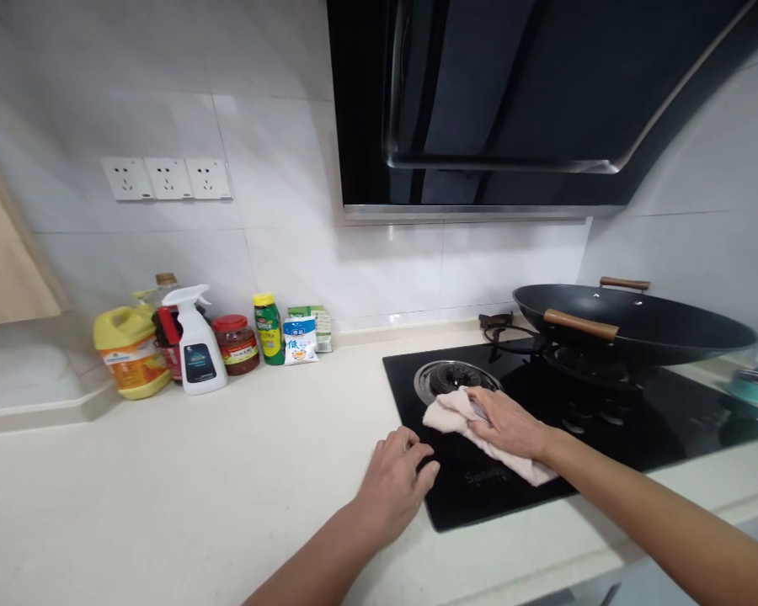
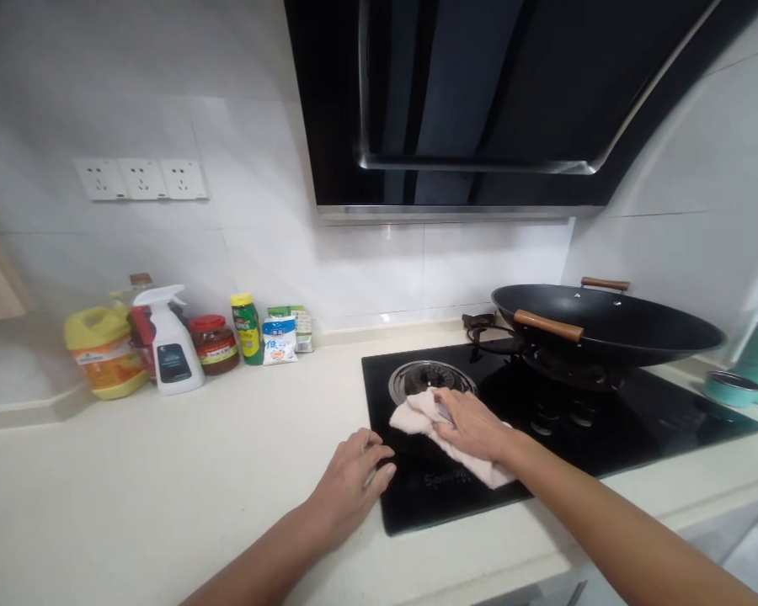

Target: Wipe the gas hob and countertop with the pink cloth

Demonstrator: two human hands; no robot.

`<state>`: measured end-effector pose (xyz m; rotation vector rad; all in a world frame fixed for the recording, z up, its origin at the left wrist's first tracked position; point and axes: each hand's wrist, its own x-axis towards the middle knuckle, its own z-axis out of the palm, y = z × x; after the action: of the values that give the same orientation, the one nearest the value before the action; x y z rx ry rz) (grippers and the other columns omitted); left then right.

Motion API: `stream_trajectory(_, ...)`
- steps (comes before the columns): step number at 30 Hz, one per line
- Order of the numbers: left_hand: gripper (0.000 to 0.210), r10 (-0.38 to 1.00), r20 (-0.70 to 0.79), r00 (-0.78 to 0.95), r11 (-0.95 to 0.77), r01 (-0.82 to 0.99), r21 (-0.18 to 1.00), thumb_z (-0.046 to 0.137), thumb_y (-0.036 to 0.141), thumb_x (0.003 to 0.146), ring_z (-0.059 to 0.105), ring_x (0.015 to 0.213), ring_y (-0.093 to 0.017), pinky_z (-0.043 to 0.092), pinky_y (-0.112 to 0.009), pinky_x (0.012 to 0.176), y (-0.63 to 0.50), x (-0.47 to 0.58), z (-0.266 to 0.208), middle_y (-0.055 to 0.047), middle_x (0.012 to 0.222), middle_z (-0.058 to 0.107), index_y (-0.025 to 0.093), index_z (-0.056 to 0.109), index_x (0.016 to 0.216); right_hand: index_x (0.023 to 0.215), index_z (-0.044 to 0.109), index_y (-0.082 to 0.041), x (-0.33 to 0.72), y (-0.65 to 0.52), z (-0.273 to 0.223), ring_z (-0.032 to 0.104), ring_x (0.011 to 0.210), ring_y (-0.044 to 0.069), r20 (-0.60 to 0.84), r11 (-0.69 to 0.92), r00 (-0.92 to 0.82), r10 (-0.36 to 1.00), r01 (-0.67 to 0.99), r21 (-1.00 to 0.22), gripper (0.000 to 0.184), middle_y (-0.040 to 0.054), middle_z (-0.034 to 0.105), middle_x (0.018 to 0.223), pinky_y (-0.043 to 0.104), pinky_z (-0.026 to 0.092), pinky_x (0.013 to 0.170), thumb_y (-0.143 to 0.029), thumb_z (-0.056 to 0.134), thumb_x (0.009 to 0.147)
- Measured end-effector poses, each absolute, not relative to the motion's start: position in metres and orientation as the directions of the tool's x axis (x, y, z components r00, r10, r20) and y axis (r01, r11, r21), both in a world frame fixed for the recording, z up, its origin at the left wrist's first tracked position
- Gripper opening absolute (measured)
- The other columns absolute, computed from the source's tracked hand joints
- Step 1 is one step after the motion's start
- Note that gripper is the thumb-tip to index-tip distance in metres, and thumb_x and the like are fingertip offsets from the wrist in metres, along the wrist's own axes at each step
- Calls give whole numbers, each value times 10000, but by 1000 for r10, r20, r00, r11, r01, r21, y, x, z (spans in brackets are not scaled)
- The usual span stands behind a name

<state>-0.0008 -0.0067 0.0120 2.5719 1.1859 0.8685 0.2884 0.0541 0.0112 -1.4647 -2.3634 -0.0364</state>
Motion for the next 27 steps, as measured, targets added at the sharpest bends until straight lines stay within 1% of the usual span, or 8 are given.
stream_trajectory(3,234,755,413,510,-653,641,402,541,295,993,598,1049,-227,504,-401,938,-8,-1,14,-61,1149,612,232,701,1152,1216,522,-196,312,63,13,587,1058,252,265,425,-384,884,897,-120,331,107,647,1167,393,377,971,-364,440,943)
stream_trajectory(5,241,761,401,510,-647,641,412,534,303,997,600,1038,-222,506,-401,940,-9,-1,14,-58,1144,613,233,701,1157,1160,551,-204,325,71,15,579,1035,247,231,393,-367,901,916,-75,302,101,655,1128,388,378,956,-367,401,956)
stream_trajectory(10,241,764,376,524,-645,636,423,542,305,995,594,1039,-222,497,-414,957,-11,-1,15,-59,1144,614,227,699,1159,1145,596,-249,353,92,20,548,1060,263,178,309,-310,934,951,31,345,94,650,1141,419,378,927,-357,317,974)
stream_trajectory(13,247,754,377,538,-657,624,423,543,308,995,591,1030,-223,496,-420,954,-11,-1,14,-64,1149,613,221,693,1171,1174,614,-290,367,101,25,511,1118,301,177,248,-264,948,963,110,328,98,607,1228,461,366,914,-294,405,921)
stream_trajectory(15,248,750,380,541,-661,621,421,540,311,996,591,1020,-223,497,-422,946,-11,-1,13,-63,1139,617,217,695,1165,1228,608,-304,371,103,27,487,1141,326,199,202,-232,952,966,162,410,120,565,1281,481,356,908,-207,460,858)
stream_trajectory(19,243,750,384,539,-662,625,414,538,310,994,593,1005,-223,499,-418,938,-12,0,14,-60,1124,622,216,702,1146,1275,600,-310,370,101,24,501,1070,311,242,144,-201,949,961,235,473,133,564,1208,458,379,864,-157,434,859)
stream_trajectory(24,251,750,377,544,-661,625,414,535,311,994,589,1012,-224,493,-423,952,-12,0,14,-62,1132,620,213,704,1152,1403,477,-287,369,85,24,551,1076,320,305,10,-72,950,980,200,515,135,558,1220,419,427,836,-378,481,896)
stream_trajectory(27,252,755,374,539,-656,625,423,534,312,992,587,1016,-225,493,-424,954,-12,0,14,-63,1138,620,214,705,1149,1362,473,-233,371,77,33,617,1053,330,219,-87,78,973,996,36,570,154,607,1174,399,452,811,-562,471,896)
